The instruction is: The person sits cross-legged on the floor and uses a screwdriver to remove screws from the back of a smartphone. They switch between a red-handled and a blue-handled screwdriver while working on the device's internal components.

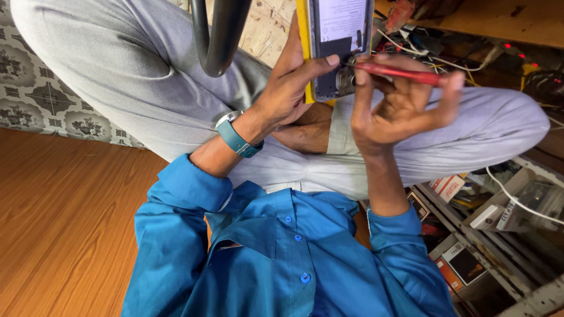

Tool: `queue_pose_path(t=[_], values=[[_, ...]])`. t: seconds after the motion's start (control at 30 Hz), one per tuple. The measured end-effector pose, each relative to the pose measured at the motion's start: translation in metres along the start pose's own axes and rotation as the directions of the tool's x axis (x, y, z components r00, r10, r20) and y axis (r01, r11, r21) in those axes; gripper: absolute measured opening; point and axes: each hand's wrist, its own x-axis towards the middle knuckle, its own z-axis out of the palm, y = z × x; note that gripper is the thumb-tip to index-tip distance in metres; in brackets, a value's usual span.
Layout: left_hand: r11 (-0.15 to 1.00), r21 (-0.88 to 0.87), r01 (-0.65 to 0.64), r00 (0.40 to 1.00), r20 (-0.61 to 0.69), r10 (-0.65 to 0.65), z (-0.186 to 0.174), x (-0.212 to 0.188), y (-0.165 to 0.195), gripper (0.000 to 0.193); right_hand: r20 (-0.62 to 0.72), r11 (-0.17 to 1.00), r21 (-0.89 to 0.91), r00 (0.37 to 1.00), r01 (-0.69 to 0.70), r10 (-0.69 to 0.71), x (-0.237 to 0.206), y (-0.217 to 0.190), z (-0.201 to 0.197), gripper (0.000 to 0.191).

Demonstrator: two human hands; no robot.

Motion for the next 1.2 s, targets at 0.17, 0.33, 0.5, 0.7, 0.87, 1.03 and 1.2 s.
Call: queue_pose_path(t=[0.17, 0.33, 0.5, 0.7, 0.87, 1.03, 1.2], values=[[0.999, -0.045, 0.024, 0.997, -0.072, -0.028, 0.001, -0.002, -0.001, 0.074, 0.332, 0.977, -0.008, 0.922, 0.212, -0.198, 0.038, -0.002, -0.008, 0.093], [0.99, -0.142, 0.008, 0.994, -0.107, -0.023, 0.005, -0.009, 0.008, 0.075, 0.436, 0.963, 0.014, 0.865, 0.268, -0.248, 0.059, -0.024, -0.007, 0.089], [0.981, -0.194, -0.011, 0.995, -0.099, -0.008, 0.009, -0.02, 0.019, 0.077, 0.514, 0.978, -0.087, 0.849, 0.192, -0.121, 0.064, -0.041, 0.004, 0.08], [0.989, -0.149, -0.003, 0.997, -0.071, -0.008, 0.007, -0.02, 0.027, 0.076, 0.454, 0.966, 0.007, 0.86, 0.257, -0.232, 0.057, -0.042, 0.008, 0.086], [0.986, -0.166, -0.031, 0.998, -0.056, 0.022, 0.01, -0.023, 0.025, 0.077, 0.421, 0.962, 0.036, 0.869, 0.27, -0.259, 0.052, -0.038, 0.007, 0.092], [0.986, -0.167, 0.003, 0.999, -0.039, -0.01, 0.011, -0.022, 0.024, 0.07, 0.381, 0.973, 0.015, 0.898, 0.231, -0.219, 0.053, -0.042, 0.005, 0.09], [0.989, -0.149, -0.002, 0.998, -0.067, -0.008, 0.017, -0.019, 0.026, 0.071, 0.449, 0.946, 0.014, 0.843, 0.324, -0.295, 0.059, -0.042, 0.002, 0.088]])
